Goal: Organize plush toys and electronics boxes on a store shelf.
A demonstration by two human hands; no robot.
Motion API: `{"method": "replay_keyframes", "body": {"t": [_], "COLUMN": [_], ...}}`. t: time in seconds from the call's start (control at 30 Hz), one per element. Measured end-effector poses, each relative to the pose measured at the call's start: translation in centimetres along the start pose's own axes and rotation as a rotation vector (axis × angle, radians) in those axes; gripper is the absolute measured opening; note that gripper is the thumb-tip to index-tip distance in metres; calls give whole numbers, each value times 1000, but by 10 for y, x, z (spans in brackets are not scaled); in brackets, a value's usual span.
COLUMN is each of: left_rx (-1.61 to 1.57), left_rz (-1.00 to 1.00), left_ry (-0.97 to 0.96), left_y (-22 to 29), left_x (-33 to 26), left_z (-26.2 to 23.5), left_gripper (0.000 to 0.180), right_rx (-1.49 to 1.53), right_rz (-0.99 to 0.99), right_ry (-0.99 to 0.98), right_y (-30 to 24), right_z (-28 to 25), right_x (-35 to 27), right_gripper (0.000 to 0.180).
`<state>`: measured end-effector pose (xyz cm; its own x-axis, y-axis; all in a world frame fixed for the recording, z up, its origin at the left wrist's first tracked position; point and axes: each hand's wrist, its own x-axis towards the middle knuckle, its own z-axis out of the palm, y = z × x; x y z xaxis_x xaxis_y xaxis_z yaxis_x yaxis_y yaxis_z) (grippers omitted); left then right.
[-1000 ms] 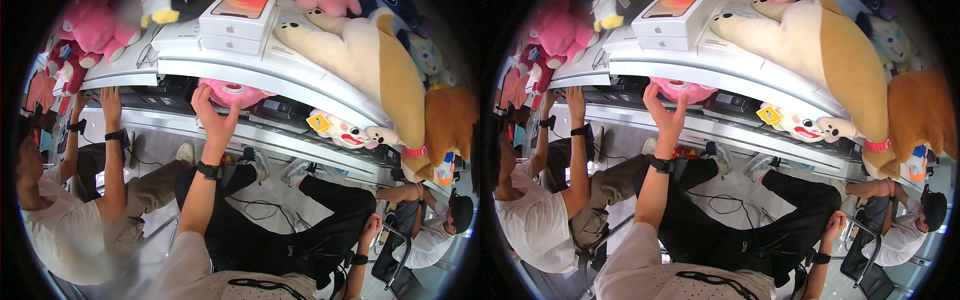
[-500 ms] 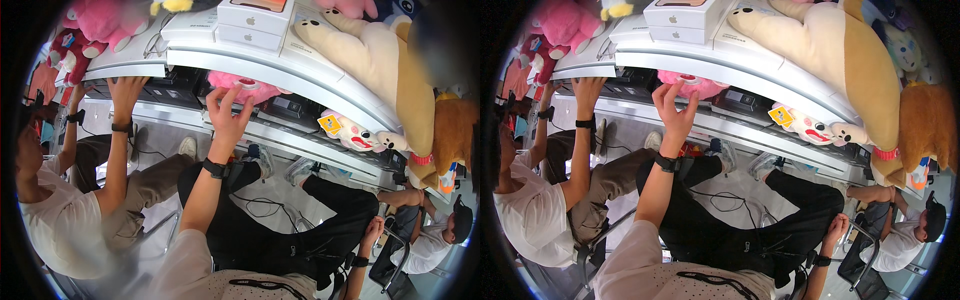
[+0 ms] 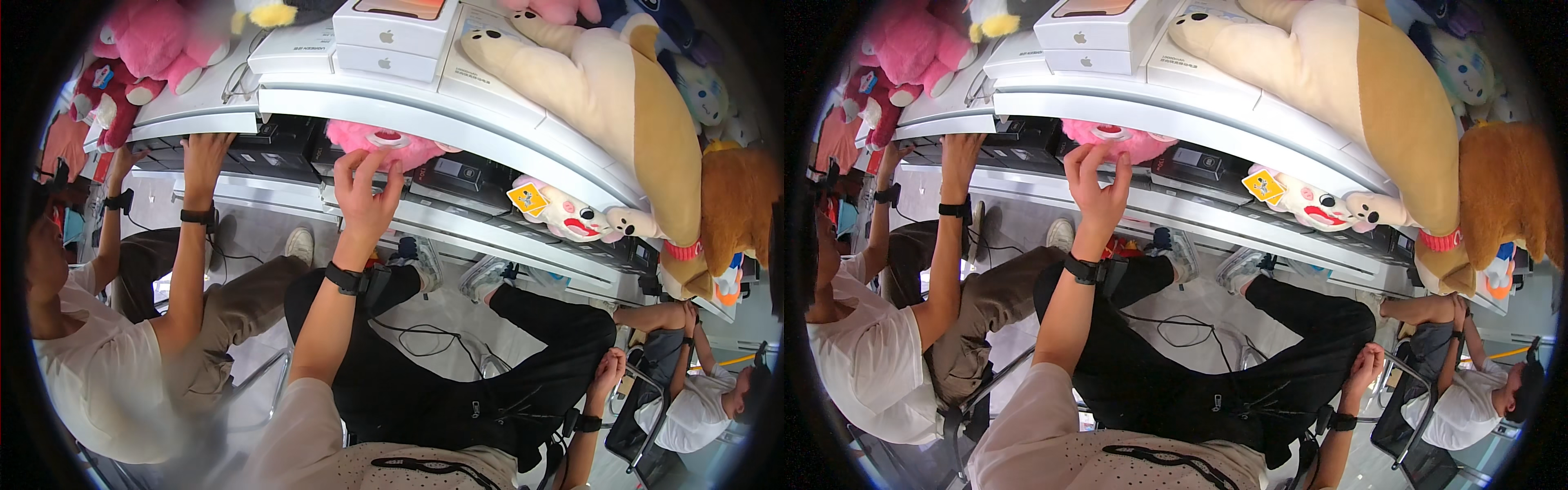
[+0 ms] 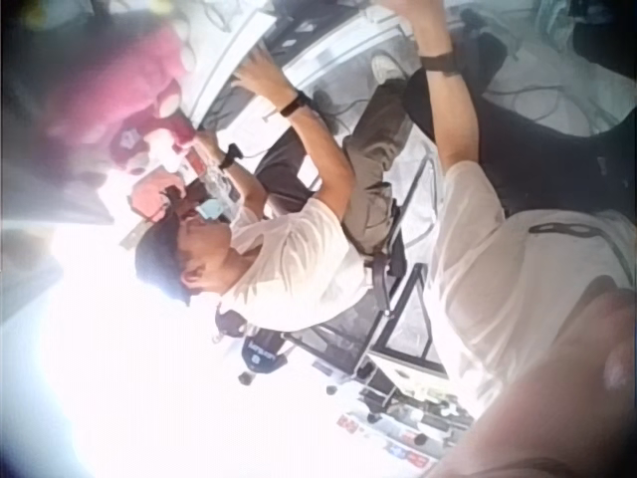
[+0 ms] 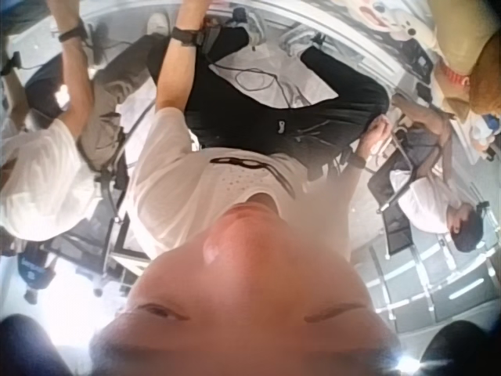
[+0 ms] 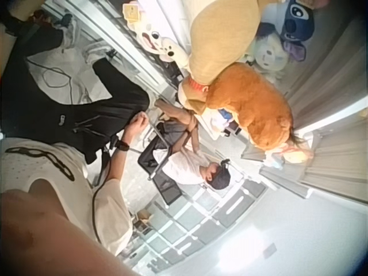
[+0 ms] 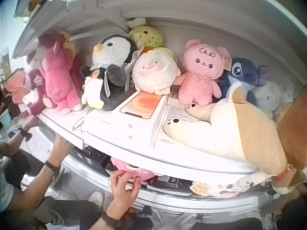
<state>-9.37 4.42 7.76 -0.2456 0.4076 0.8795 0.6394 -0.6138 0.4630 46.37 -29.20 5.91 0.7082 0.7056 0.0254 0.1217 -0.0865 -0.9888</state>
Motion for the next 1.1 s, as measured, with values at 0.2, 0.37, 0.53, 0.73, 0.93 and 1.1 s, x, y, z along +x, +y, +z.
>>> {"method": "replay_keyframes", "body": {"t": [0.2,0.37,0.53,0.73,0.93,1.1], "left_rx": [-12,-27,-57,-127,-132,-182], "left_rz": [-28,-34,-16,-54,-55,-142], "left_ry": [-23,-39,-49,-36,-148,-138], "left_y": [0,0,-3,1,9,5], "left_x": [2,-2,-4,0,0,-3], "left_z": [-2,-1,2,-1,-1,1], "left_gripper": [51,48,47,51,56,52], "right_rx": [-10,-16,-23,-16,-4,-23], "right_rz": [-1,-19,-28,-20,-50,-24], "right_ry": [-36,-38,-37,-53,0,-36], "right_y": [-1,-3,-6,2,4,11], "right_z": [-2,2,5,-2,-3,-9], "right_x": [0,0,-2,3,1,7], "right_gripper": [4,5,6,7,6,6]}}
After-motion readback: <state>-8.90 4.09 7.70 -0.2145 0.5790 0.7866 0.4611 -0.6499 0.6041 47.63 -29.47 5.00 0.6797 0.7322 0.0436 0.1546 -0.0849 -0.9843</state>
